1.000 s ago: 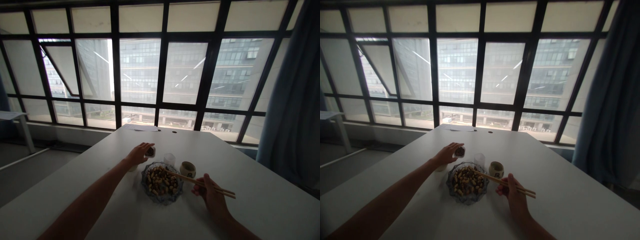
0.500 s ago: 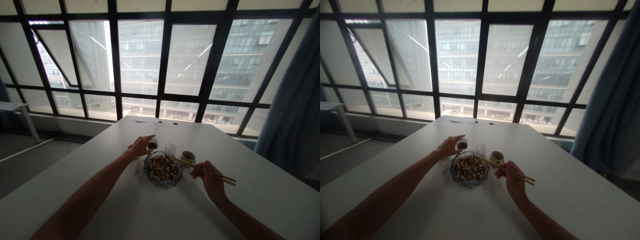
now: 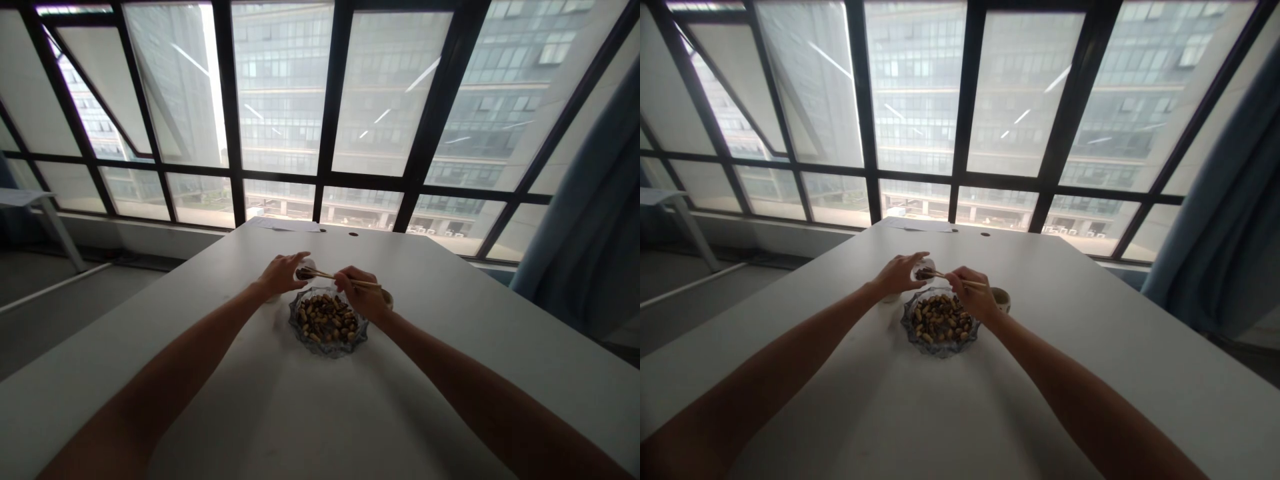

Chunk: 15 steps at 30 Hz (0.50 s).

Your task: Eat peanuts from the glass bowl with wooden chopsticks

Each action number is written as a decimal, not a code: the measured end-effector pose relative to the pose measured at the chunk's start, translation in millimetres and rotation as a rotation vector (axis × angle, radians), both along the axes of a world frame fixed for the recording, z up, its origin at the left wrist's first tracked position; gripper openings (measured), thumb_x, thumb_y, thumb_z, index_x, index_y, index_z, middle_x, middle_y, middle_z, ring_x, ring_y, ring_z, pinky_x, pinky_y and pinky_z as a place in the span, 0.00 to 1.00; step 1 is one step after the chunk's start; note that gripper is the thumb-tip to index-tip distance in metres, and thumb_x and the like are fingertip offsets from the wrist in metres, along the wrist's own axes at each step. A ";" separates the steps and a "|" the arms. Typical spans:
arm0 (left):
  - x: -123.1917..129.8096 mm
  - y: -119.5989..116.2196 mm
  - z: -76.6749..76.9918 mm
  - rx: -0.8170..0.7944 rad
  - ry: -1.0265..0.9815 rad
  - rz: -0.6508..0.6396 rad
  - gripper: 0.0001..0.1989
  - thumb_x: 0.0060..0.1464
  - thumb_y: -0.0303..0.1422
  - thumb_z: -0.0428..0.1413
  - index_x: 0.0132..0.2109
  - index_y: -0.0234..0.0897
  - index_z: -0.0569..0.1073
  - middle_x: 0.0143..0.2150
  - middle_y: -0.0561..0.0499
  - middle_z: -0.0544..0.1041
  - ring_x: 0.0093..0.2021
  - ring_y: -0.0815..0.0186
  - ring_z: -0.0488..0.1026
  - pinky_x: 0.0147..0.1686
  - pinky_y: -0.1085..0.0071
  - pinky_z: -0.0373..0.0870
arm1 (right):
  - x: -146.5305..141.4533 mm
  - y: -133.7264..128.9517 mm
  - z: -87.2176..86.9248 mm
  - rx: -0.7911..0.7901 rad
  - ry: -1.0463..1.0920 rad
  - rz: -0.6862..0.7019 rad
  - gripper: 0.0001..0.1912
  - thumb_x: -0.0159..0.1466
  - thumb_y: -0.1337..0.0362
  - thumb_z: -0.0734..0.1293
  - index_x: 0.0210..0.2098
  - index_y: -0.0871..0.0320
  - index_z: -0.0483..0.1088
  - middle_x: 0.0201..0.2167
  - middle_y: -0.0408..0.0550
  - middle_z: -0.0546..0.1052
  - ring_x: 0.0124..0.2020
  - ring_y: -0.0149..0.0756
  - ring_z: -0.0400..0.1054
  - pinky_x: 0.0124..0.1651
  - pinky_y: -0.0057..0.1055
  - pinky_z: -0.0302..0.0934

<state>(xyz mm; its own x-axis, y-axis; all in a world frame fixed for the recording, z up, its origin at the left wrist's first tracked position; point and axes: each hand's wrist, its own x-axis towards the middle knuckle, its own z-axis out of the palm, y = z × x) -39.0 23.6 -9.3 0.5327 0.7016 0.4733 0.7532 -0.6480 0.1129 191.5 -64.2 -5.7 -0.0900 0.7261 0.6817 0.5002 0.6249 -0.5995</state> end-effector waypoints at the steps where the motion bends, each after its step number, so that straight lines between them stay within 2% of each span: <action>1: -0.5 0.1 -0.3 0.001 0.001 0.006 0.38 0.52 0.42 0.61 0.67 0.39 0.60 0.55 0.44 0.78 0.51 0.53 0.77 0.56 0.59 0.66 | 0.5 0.0 1.6 -0.006 0.026 -0.005 0.26 0.65 0.40 0.63 0.28 0.56 0.73 0.21 0.46 0.77 0.23 0.34 0.71 0.29 0.30 0.66; 5: -2.5 2.1 -0.2 -0.030 0.047 0.058 0.39 0.52 0.45 0.61 0.67 0.35 0.60 0.48 0.43 0.80 0.48 0.50 0.78 0.53 0.59 0.66 | 14.9 -14.7 15.5 -0.017 0.212 -0.013 0.28 0.65 0.38 0.62 0.28 0.58 0.73 0.21 0.47 0.76 0.20 0.32 0.69 0.25 0.28 0.64; 7: -2.9 4.3 -0.3 -0.066 0.082 0.097 0.39 0.52 0.47 0.61 0.66 0.35 0.61 0.45 0.43 0.81 0.48 0.49 0.78 0.53 0.59 0.66 | 24.9 -27.3 25.8 -0.059 0.261 -0.019 0.30 0.63 0.37 0.63 0.25 0.58 0.72 0.16 0.45 0.73 0.15 0.30 0.64 0.18 0.26 0.57; 12: 0.4 13.6 -3.3 -0.160 0.150 0.136 0.39 0.52 0.52 0.60 0.65 0.37 0.62 0.49 0.41 0.81 0.51 0.49 0.77 0.55 0.58 0.65 | 41.9 -53.1 49.1 -0.161 0.232 -0.091 0.35 0.57 0.31 0.64 0.18 0.58 0.70 0.09 0.44 0.67 0.10 0.27 0.58 0.14 0.25 0.52; 15: 1.7 18.3 -4.1 -0.196 0.171 0.110 0.41 0.52 0.53 0.60 0.65 0.37 0.62 0.54 0.40 0.79 0.53 0.48 0.76 0.55 0.58 0.65 | 46.8 -56.0 51.7 -0.215 0.112 -0.129 0.37 0.56 0.30 0.63 0.19 0.59 0.70 0.10 0.45 0.68 0.11 0.27 0.58 0.13 0.25 0.51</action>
<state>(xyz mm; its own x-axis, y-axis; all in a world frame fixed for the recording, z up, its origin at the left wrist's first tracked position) -37.4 41.9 -13.4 0.5090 0.8287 0.2326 0.8365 -0.5400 0.0935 238.4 -120.3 46.0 0.0795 0.8557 0.5114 0.4907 0.4130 -0.7673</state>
